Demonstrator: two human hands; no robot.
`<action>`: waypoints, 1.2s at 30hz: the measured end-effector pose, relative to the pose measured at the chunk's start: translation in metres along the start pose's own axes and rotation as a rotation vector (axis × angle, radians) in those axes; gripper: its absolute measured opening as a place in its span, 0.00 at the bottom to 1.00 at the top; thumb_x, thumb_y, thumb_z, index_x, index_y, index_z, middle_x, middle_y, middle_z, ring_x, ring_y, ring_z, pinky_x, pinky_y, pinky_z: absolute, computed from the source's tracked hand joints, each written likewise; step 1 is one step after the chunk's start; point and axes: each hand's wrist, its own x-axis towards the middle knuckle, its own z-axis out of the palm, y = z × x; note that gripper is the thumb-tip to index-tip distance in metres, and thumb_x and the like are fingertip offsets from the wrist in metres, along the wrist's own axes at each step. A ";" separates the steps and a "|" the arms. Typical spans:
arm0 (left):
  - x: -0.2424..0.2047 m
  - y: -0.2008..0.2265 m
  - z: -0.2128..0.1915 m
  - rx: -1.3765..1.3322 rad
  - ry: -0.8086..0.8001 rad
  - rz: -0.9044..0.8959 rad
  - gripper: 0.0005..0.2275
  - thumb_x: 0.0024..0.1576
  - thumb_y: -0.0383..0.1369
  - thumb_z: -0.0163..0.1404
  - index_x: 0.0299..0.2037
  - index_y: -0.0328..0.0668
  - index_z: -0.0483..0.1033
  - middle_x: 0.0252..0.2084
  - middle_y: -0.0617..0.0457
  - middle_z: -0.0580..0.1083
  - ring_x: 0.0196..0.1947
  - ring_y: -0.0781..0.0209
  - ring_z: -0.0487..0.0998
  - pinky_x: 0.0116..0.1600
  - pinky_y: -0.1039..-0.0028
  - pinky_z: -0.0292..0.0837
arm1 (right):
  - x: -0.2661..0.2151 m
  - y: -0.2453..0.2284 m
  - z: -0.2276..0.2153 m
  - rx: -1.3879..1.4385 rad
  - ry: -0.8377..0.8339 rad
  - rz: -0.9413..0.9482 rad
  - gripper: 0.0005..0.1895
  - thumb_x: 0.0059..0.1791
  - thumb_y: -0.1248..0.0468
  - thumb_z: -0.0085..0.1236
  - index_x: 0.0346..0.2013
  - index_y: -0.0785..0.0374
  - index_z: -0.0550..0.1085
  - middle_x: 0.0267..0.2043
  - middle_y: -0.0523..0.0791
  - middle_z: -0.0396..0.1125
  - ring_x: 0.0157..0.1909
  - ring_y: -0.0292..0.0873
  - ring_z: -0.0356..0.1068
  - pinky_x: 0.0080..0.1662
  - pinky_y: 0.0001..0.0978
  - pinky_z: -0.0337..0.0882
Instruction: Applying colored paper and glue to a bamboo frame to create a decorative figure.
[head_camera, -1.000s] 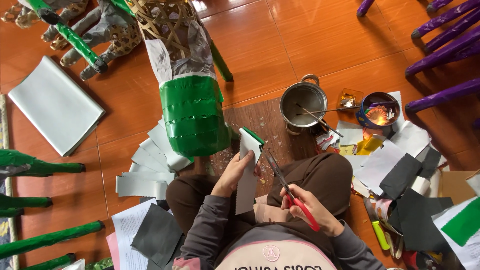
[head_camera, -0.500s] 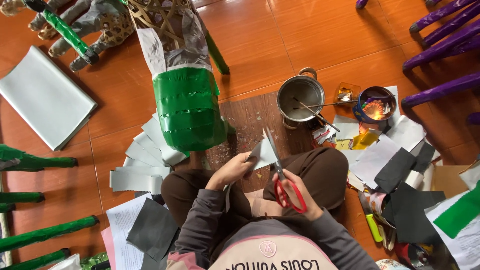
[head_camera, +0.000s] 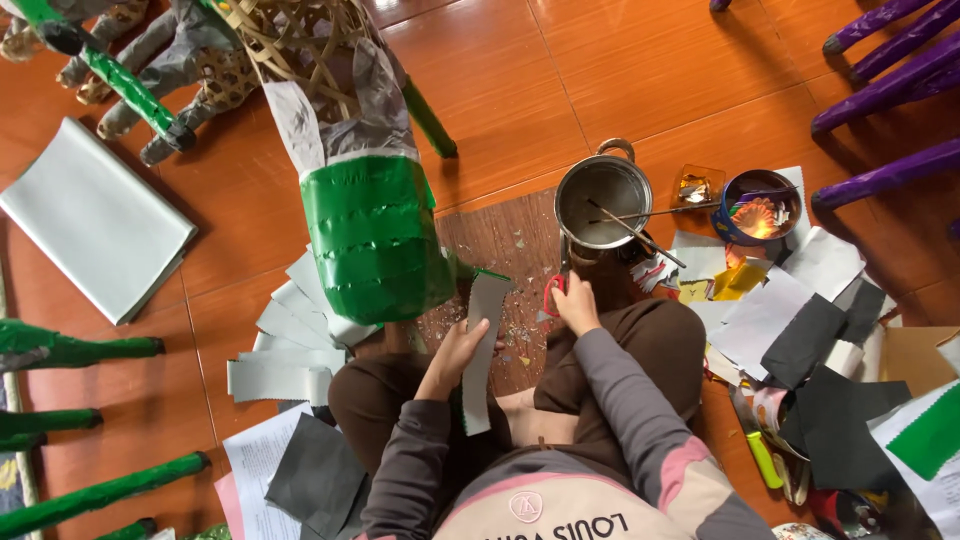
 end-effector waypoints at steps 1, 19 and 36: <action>0.002 -0.002 0.000 0.002 -0.002 -0.004 0.15 0.65 0.36 0.44 0.51 0.28 0.72 0.39 0.48 0.79 0.38 0.58 0.83 0.43 0.64 0.80 | -0.006 -0.013 -0.008 0.001 0.001 0.005 0.22 0.45 0.58 0.66 0.49 0.66 0.75 0.38 0.60 0.70 0.41 0.64 0.72 0.44 0.49 0.72; 0.109 -0.138 -0.044 0.255 0.229 0.185 0.16 0.54 0.30 0.57 0.49 0.26 0.74 0.41 0.45 0.80 0.40 0.62 0.80 0.45 0.73 0.75 | 0.055 -0.082 -0.109 -0.007 0.024 -0.254 0.18 0.50 0.63 0.56 0.54 0.64 0.73 0.51 0.50 0.73 0.52 0.49 0.73 0.54 0.42 0.72; 0.103 -0.124 -0.040 0.606 0.757 0.319 0.09 0.56 0.33 0.57 0.40 0.36 0.83 0.35 0.42 0.81 0.36 0.46 0.83 0.44 0.62 0.76 | -0.045 -0.073 -0.053 0.728 -0.018 0.243 0.26 0.53 0.67 0.54 0.68 0.60 0.68 0.42 0.43 0.68 0.37 0.37 0.65 0.36 0.31 0.66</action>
